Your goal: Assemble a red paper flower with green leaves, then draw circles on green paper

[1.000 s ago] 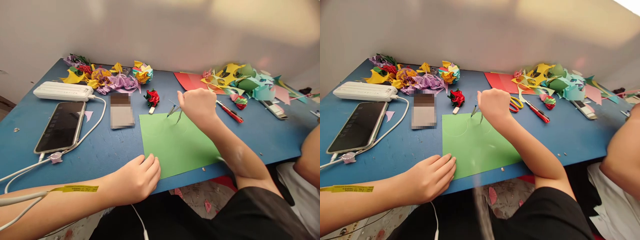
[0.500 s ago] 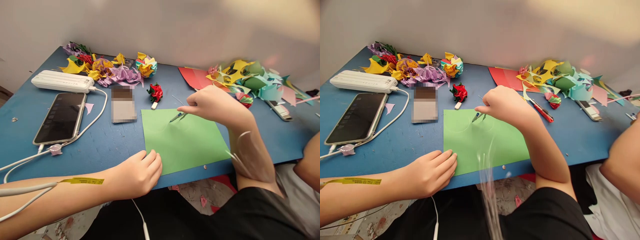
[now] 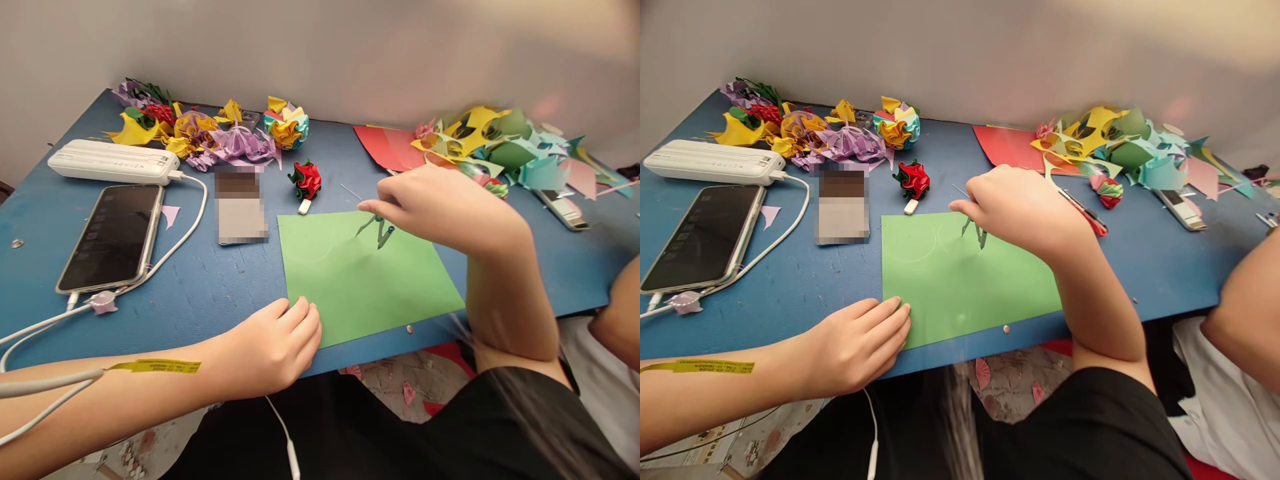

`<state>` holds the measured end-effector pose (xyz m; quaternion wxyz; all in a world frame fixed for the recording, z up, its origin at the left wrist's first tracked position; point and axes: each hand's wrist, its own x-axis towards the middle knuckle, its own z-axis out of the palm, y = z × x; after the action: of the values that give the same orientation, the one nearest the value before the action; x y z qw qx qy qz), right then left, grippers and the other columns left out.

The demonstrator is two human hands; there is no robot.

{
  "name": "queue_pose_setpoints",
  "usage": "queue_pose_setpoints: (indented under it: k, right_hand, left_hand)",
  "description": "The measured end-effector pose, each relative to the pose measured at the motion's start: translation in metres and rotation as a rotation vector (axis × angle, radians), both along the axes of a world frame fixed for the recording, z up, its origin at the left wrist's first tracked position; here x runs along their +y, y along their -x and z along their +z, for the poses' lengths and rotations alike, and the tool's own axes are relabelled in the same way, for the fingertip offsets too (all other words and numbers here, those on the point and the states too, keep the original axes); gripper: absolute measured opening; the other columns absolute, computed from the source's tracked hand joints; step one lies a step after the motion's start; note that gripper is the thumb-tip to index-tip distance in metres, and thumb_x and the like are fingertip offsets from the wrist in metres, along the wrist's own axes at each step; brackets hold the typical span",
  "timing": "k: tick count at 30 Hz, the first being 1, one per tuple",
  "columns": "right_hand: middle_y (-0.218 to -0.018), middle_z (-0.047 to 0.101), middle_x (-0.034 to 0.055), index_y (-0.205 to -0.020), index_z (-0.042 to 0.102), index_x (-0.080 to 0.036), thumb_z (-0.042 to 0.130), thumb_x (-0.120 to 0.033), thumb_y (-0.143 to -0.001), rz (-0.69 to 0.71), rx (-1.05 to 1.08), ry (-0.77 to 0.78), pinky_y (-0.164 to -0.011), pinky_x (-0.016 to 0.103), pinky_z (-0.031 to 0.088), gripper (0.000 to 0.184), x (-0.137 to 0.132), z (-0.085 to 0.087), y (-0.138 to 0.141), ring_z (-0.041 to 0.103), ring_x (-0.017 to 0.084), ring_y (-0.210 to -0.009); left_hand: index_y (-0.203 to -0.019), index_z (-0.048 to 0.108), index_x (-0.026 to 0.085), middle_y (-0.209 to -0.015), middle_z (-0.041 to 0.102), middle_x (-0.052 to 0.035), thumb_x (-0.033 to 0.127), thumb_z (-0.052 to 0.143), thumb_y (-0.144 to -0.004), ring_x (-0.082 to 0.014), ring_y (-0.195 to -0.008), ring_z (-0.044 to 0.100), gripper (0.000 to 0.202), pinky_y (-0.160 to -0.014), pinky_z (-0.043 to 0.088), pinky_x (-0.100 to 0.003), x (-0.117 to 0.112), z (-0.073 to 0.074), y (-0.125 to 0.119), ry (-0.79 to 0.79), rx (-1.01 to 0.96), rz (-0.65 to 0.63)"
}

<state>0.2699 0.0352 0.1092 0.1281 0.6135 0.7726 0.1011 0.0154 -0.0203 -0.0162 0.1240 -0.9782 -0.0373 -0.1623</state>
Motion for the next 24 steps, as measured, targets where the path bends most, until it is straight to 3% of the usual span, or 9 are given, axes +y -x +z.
queue_pose_setpoints:
  k: [11, 14, 17, 20, 24]
  right_hand:
    - [-0.062, 0.053, 0.0043, -0.080, 0.057, -0.017, 0.036, -0.034, -0.091, 0.046, -0.043, -0.160, -0.051, 0.029, 0.024, 0.029, -0.021, 0.004, 0.006, 0.048, 0.017, -0.056]
    - [-0.067, 0.057, 0.0042, -0.089, 0.057, -0.018, 0.041, -0.029, -0.091, 0.079, -0.024, -0.208, -0.052, 0.030, 0.028, 0.020, -0.041, 0.017, 0.006, 0.052, 0.018, -0.059]
    - [-0.075, 0.063, 0.0028, -0.094, 0.059, -0.020, 0.044, -0.021, -0.090, 0.179, 0.066, -0.376, -0.057, 0.029, 0.037, 0.015, -0.070, 0.024, 0.003, 0.058, 0.016, -0.064]
    - [-0.078, 0.068, 0.0010, -0.091, 0.062, -0.023, 0.044, -0.021, -0.090, 0.194, 0.157, -0.400, -0.063, 0.028, 0.046, 0.018, -0.095, 0.020, -0.003, 0.065, 0.016, -0.074]
    - [-0.081, 0.070, -0.0029, -0.090, 0.060, -0.027, 0.049, -0.018, -0.087, 0.232, 0.202, -0.346, -0.067, 0.027, 0.051, 0.015, -0.111, 0.005, -0.013, 0.066, 0.015, -0.069]
  left_hand:
    - [-0.101, 0.061, 0.006, -0.101, 0.064, -0.0177, 0.020, 0.053, -0.086, -0.0276, -0.094, 0.061, 0.022, -0.065, 0.050, -0.034, 0.001, 0.004, -0.002, 0.011, -0.037, -0.014]
    - [-0.102, 0.061, 0.006, -0.102, 0.063, -0.0175, 0.019, 0.054, -0.085, -0.0281, -0.095, 0.060, 0.023, -0.066, 0.050, -0.035, 0.001, 0.002, -0.001, 0.014, -0.037, -0.013]
    - [-0.104, 0.060, 0.006, -0.103, 0.063, -0.0175, 0.018, 0.055, -0.085, -0.0283, -0.097, 0.060, 0.023, -0.067, 0.050, -0.036, 0.000, -0.002, -0.001, 0.026, -0.050, -0.010]
    - [-0.103, 0.061, 0.006, -0.102, 0.063, -0.0169, 0.017, 0.054, -0.086, -0.0275, -0.095, 0.060, 0.022, -0.068, 0.049, -0.036, 0.000, -0.003, -0.001, 0.041, -0.082, -0.007]
    - [-0.102, 0.061, 0.006, -0.101, 0.064, -0.0164, 0.017, 0.054, -0.085, -0.0272, -0.095, 0.060, 0.021, -0.068, 0.049, -0.036, 0.000, -0.002, -0.001, 0.049, -0.088, -0.004]
